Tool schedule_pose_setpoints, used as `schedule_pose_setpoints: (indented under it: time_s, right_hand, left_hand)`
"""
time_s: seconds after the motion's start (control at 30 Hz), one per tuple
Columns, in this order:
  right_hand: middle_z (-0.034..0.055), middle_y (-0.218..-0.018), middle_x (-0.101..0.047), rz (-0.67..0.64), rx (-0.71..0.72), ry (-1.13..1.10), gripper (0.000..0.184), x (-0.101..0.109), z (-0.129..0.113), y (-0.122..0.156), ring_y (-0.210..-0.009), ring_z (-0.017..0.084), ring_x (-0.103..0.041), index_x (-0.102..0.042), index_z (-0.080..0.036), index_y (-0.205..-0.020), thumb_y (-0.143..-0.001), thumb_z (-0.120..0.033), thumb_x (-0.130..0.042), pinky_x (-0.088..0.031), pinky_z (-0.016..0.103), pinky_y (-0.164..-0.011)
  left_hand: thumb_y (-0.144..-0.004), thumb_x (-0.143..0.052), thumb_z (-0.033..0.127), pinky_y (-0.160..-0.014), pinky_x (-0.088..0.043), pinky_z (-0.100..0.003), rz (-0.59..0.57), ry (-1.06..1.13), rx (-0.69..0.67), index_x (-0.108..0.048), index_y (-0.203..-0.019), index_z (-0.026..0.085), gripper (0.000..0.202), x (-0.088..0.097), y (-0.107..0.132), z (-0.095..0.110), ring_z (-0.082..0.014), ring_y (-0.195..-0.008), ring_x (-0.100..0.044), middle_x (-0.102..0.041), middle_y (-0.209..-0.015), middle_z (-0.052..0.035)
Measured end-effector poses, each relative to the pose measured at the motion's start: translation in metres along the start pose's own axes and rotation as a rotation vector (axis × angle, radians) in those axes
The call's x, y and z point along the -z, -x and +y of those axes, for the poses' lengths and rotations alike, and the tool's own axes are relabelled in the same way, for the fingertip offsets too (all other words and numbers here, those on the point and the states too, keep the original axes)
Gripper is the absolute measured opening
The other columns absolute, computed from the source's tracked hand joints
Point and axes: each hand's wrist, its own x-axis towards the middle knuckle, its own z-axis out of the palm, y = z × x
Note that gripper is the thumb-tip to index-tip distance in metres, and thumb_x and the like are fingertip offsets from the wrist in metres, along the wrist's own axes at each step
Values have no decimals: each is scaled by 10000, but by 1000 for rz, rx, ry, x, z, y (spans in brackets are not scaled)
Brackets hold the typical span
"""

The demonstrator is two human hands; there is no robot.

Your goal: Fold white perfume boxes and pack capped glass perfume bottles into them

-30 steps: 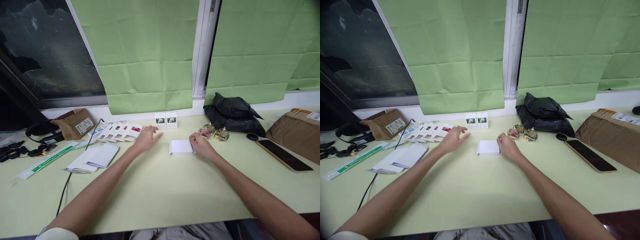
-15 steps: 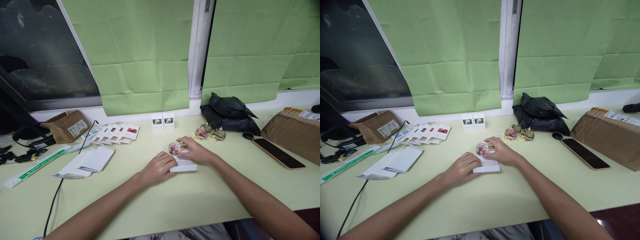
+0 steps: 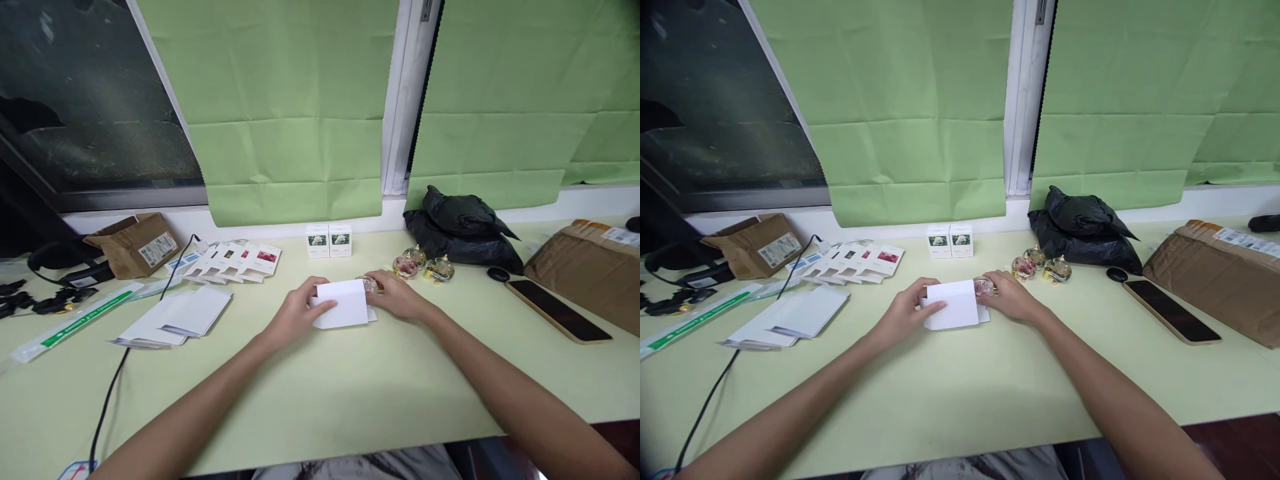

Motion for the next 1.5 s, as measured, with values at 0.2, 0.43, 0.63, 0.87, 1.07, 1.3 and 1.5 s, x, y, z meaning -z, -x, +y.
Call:
schedule_pose_setpoints:
  time_s: [0.2, 0.43, 0.63, 0.87, 1.07, 1.3, 1.5]
  right_hand:
    - [152, -1383, -632, 2, -42, 107, 565, -2, 0, 3, -1281, 338, -560, -589, -204, -1406, -949, -526, -669, -426, 427, -1048]
    - [148, -1333, -646, 30, -34, 188, 537, -5, -2, 6, -1261, 332, -569, -552, -198, -1424, -994, -517, -598, -425, 413, -1039]
    - [151, -1361, -638, 30, -52, 179, 589, -6, 1, 6, -1289, 345, -556, -538, -200, -1448, -974, -544, -609, -424, 418, -1046]
    - [168, -1374, -634, 32, -42, 196, 604, -9, 4, 5, -1298, 363, -547, -540, -178, -1451, -977, -549, -590, -416, 437, -1068]
    - [160, -1366, -631, 32, -23, 210, 589, -11, 8, 4, -1298, 361, -543, -538, -188, -1439, -980, -556, -577, -413, 442, -1081]
    - [158, -1406, -616, 30, -17, 213, 609, -13, 15, 4, -1316, 360, -535, -534, -201, -1455, -981, -584, -560, -420, 444, -1066]
    - [165, -1404, -617, 11, -5, 234, 652, -14, 18, 3, -1317, 368, -538, -505, -190, -1487, -981, -600, -550, -421, 452, -1070]
  left_hand:
    - [-980, -604, 526, -870, -571, -396, 75, -289, 76, -537, -1447, 279, 532, 12, -5, -12, -253, -1033, -676, -645, -1265, -97]
    - [-1016, -579, 527, -1220, -375, -490, -216, -576, -420, -475, -1549, 294, 591, -6, 7, -8, -304, -1449, -499, -544, -1567, -104]
    - [-1110, -319, 316, -877, -537, -399, -99, -647, -274, -641, -1265, 249, 363, 16, 0, 3, -265, -1023, -727, -762, -1184, -100]
    - [-1059, -359, 511, -697, -475, -330, 137, -576, 253, -640, -1091, 208, 414, 111, 15, -6, -263, -845, -689, -741, -938, -74]
    - [-1042, -331, 487, -819, -501, -405, 228, -909, 646, -614, -1328, 168, 513, 157, 71, -52, -377, -1099, -696, -744, -1185, -187]
    - [-1066, -241, 460, -857, -511, -461, 335, -1063, 596, -571, -1393, 131, 569, 156, 101, -63, -397, -1129, -670, -686, -1301, -214]
    - [-1062, -282, 436, -913, -477, -506, 373, -1234, 591, -626, -1307, 115, 530, 154, 99, -68, -422, -1155, -596, -663, -1225, -236]
